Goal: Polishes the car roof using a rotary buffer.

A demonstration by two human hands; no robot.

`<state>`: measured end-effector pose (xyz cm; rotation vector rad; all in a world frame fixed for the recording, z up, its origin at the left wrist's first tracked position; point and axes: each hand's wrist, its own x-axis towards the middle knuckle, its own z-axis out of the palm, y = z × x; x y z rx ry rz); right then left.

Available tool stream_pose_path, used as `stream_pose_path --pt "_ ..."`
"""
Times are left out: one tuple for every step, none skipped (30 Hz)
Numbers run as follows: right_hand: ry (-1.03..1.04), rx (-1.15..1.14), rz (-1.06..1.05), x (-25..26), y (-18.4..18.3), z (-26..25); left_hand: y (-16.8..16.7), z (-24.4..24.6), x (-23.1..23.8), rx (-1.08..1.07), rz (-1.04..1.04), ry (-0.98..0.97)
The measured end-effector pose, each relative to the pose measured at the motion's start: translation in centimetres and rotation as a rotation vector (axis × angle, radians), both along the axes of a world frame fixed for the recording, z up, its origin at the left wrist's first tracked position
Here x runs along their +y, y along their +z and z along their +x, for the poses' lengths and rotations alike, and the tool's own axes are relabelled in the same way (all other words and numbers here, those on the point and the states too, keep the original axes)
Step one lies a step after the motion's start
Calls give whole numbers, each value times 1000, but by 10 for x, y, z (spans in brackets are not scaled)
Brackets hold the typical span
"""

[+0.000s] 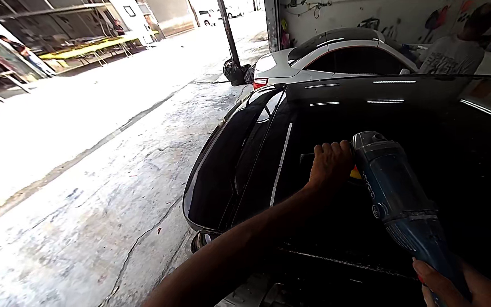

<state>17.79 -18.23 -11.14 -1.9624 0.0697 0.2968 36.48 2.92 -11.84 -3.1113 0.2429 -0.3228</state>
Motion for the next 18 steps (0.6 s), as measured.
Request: stream_pose_path --pt "22 4 -4 7 1 3 -1 -1 10 7 0 28" --pt "44 7 -7 14 1 6 -2 -3 21 5 6 56" --pt "65 13 -9 21 1 9 -3 -4 31 5 20 83" --pt "81 19 -11 27 0 11 -5 -5 42 5 36 111" --pt "91 21 -9 34 -1 14 -6 -7 51 14 52 138" --pt "105 22 -9 40 -3 16 -6 -10 60 23 58 159" --pt "122 22 -9 46 -4 18 -7 -13 69 27 51 179" --pt "140 17 -10 51 -6 20 -7 -16 78 35 37 200" --pt "157 16 -9 56 -8 21 -8 -19 86 40 28 219" --pt "171 19 -8 61 -8 22 -8 -22 94 47 23 237" --pt "184 30 -12 66 -8 22 -10 -25 100 48 33 253" --pt "195 35 -13 69 -9 22 -12 -28 107 47 43 267" --pt "207 36 -13 73 -9 22 -13 -32 113 46 44 280" --pt "220 39 -15 76 -9 22 -13 -35 118 44 48 296" --pt "231 43 -14 80 -9 22 -13 -39 122 42 56 309" --pt "244 49 -11 83 -9 22 -13 -42 126 40 71 322" --pt "256 53 -15 86 -9 23 -13 -46 130 41 82 339" --pt "269 52 -22 89 -10 23 -14 -49 134 41 94 351"
